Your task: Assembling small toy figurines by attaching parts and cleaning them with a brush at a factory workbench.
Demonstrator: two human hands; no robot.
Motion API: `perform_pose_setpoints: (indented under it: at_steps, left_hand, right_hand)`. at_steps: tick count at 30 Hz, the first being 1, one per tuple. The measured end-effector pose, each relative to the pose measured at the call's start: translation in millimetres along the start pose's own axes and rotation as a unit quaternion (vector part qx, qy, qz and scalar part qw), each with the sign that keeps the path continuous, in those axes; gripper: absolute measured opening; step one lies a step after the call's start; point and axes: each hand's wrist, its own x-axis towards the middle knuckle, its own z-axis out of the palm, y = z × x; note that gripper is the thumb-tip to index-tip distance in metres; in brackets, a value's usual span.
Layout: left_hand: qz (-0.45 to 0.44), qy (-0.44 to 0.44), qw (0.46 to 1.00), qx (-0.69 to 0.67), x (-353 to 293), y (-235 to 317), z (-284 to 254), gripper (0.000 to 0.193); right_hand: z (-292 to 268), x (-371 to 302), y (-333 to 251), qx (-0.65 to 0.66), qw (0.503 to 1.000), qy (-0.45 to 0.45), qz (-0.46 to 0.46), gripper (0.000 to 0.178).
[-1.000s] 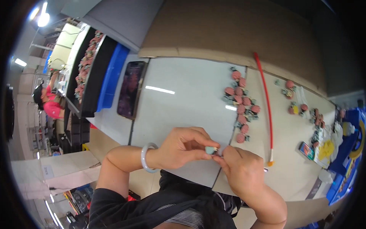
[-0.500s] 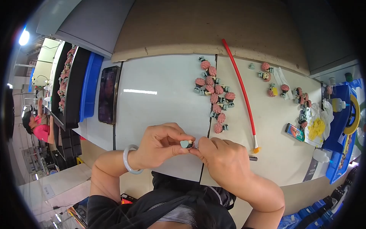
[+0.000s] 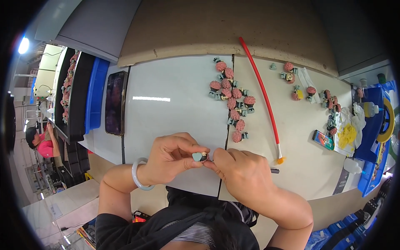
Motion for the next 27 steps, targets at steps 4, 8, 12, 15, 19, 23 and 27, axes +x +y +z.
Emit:
perform_pose_setpoints:
  at_steps: [4,8,12,15,19,23,27]
  left_hand:
    - [-0.005,0.001,1.000,-0.002,1,-2,0,0.028]
    - [0.010,-0.016,1.000,0.002,1,0,-3,0.028]
    - [-0.030,-0.031,0.999,-0.032,4,3,-2,0.026]
    - [-0.087,-0.031,0.995,-0.044,3,6,-2,0.024]
    - [-0.091,-0.035,0.993,-0.061,1,6,-2,0.025]
    - [-0.072,-0.047,0.995,-0.044,2,9,-2,0.025]
    - [-0.052,-0.047,0.996,-0.054,1,7,-2,0.026]
  right_hand:
    - [1,0,1,-0.040,0.999,-0.003,-0.019,0.024]
    - [0,1,2,0.013,1.000,-0.007,0.005,0.024]
    - [0,0,5,0.014,1.000,0.008,-0.013,0.025]
    - [-4,2,6,-0.003,0.999,0.027,-0.033,0.028]
    - [-2,2,5,-0.009,0.998,0.030,-0.046,0.031]
    - [-2,2,3,0.000,0.998,0.027,-0.050,0.032]
    - [-2,0,3,-0.019,0.998,0.013,-0.057,0.032]
